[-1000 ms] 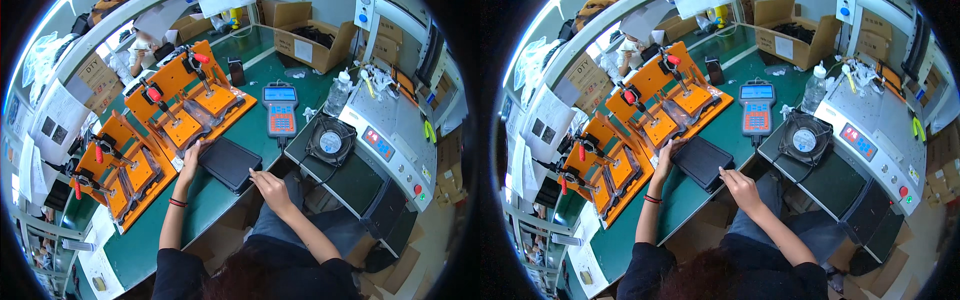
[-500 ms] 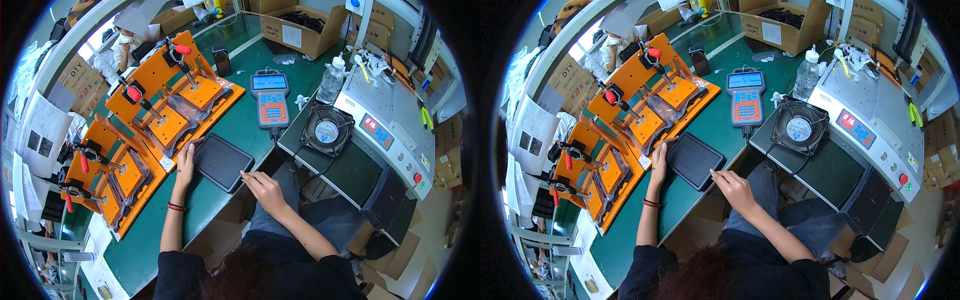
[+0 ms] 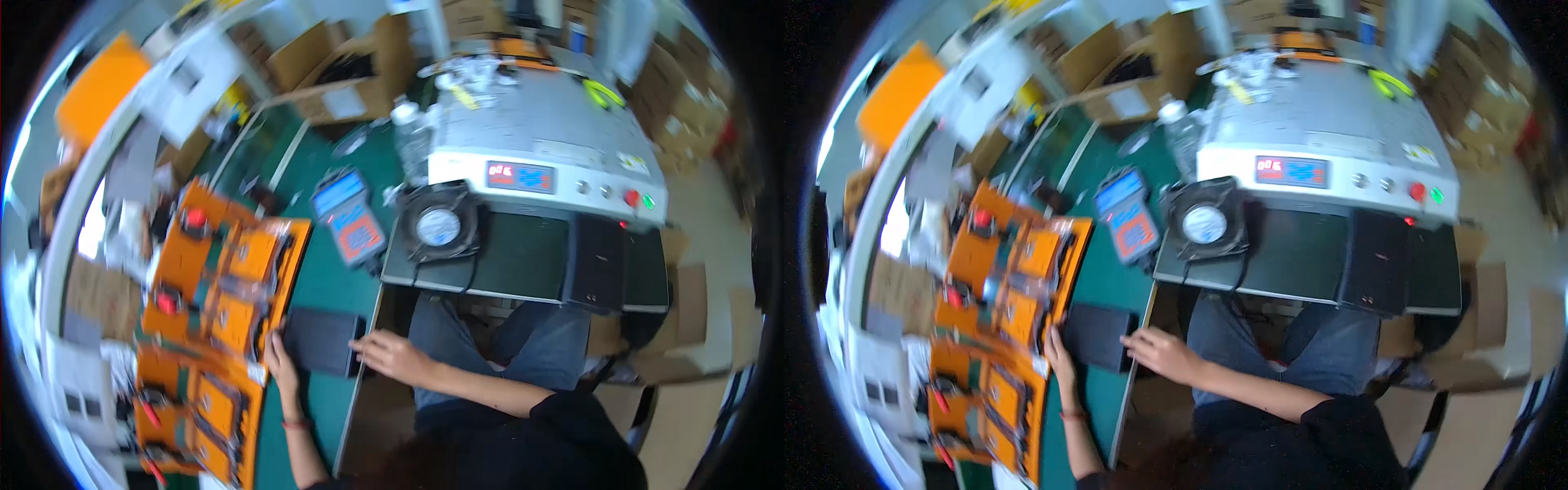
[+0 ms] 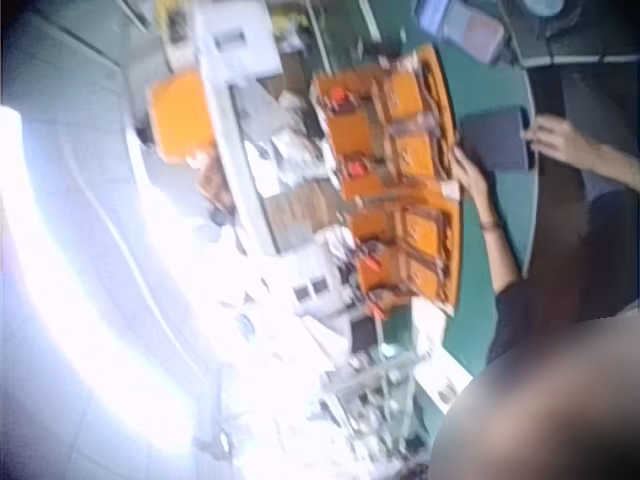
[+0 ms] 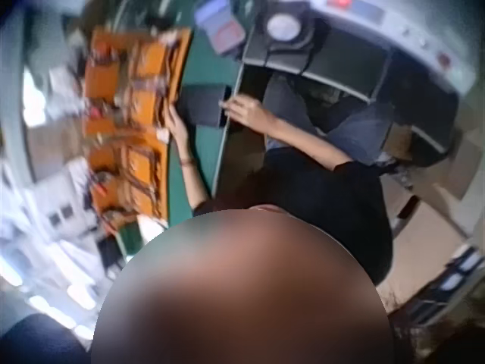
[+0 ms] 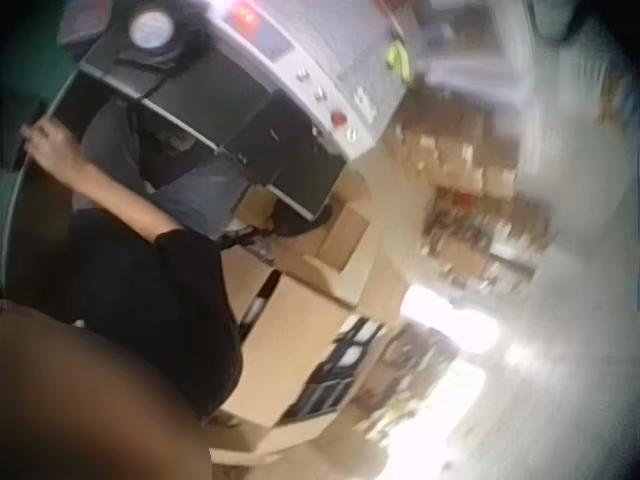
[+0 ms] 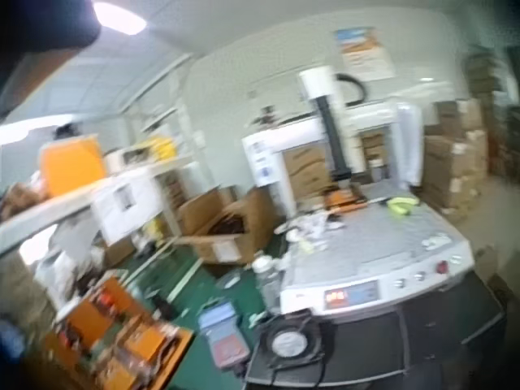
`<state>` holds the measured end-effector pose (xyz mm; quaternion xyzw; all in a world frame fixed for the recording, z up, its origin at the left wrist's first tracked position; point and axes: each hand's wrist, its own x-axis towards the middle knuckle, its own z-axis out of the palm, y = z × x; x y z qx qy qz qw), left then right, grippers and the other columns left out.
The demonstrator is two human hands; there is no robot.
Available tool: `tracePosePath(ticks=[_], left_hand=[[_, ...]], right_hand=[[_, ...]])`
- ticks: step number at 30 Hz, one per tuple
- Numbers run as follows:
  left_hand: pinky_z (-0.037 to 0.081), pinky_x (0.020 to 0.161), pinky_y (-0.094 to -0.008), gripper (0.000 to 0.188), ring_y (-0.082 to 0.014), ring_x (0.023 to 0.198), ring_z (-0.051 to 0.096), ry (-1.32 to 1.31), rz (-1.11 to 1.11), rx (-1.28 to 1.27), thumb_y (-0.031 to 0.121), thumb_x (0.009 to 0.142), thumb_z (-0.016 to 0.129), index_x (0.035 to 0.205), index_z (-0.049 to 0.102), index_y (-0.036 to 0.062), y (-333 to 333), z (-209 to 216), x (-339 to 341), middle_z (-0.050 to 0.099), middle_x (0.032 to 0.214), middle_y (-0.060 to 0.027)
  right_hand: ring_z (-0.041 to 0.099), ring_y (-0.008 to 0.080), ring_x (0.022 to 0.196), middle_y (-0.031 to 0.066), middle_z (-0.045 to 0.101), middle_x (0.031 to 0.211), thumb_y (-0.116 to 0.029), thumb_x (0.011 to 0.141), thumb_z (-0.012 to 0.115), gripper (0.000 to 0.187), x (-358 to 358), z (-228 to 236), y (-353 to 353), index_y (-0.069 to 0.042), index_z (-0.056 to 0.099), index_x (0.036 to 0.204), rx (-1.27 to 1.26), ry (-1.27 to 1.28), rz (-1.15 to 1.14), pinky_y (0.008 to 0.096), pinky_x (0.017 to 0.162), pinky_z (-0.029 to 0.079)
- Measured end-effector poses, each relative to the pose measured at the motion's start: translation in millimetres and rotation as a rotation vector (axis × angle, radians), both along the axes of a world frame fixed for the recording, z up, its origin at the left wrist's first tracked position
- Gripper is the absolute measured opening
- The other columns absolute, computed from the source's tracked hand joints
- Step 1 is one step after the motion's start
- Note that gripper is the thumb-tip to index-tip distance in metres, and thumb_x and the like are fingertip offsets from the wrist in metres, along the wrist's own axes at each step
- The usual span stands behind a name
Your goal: Assembling electronic tablet components by placing frames and back covers into pressing fixtures and testing the assembly.
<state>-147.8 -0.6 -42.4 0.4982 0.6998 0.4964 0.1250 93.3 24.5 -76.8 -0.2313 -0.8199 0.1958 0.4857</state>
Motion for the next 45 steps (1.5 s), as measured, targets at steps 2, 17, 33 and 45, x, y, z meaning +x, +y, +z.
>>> tracePosePath(ticks=[2,17,33,45], left_hand=[[0.039,0.094,-0.0307,0.040,-0.0210,0.104,0.055,-0.050,-0.056,0.061,0.024,0.099,0.033,0.110,0.055,-0.0077,-8,-12,-14,0.059,0.109,-0.0161],[0.038,0.093,-0.0348,0.026,-0.0262,0.100,0.052,-0.039,-0.633,0.372,0.011,0.093,0.040,0.109,0.049,-0.0076,69,32,287,0.054,0.104,-0.0172],[0.042,0.079,-0.0385,0.021,-0.0338,0.089,0.055,0.284,-0.967,0.162,0.007,0.090,0.043,0.101,0.052,-0.0086,116,-12,380,0.054,0.097,-0.0212],[0.041,0.070,-0.0422,0.018,-0.0381,0.081,0.054,0.345,-0.947,0.203,0.007,0.088,0.046,0.092,0.053,-0.0094,108,-7,379,0.053,0.088,-0.0222]], right_hand=[[0.058,0.0202,0.087,0.0087,0.057,0.105,-0.012,0.082,0.060,0.032,3,-7,-11,-0.002,0.058,0.111,0.035,-0.073,-0.043,0.0314,0.080,0.049],[0.061,0.0204,0.079,0.0097,0.061,0.092,-0.006,0.075,0.061,0.035,310,75,-94,-0.004,0.058,0.110,0.279,-0.195,-0.816,0.0306,0.064,0.053],[0.062,0.0324,0.073,0.0161,0.065,0.082,-0.012,0.076,0.058,0.017,627,119,-388,-0.001,0.061,0.088,-0.556,-0.192,-2.159,0.0379,0.069,0.050],[0.053,0.0363,0.089,0.0186,0.051,0.094,-0.010,0.072,0.062,0.027,636,89,-375,-0.004,0.054,0.098,-0.636,-0.424,-2.108,0.0414,0.083,0.043]])
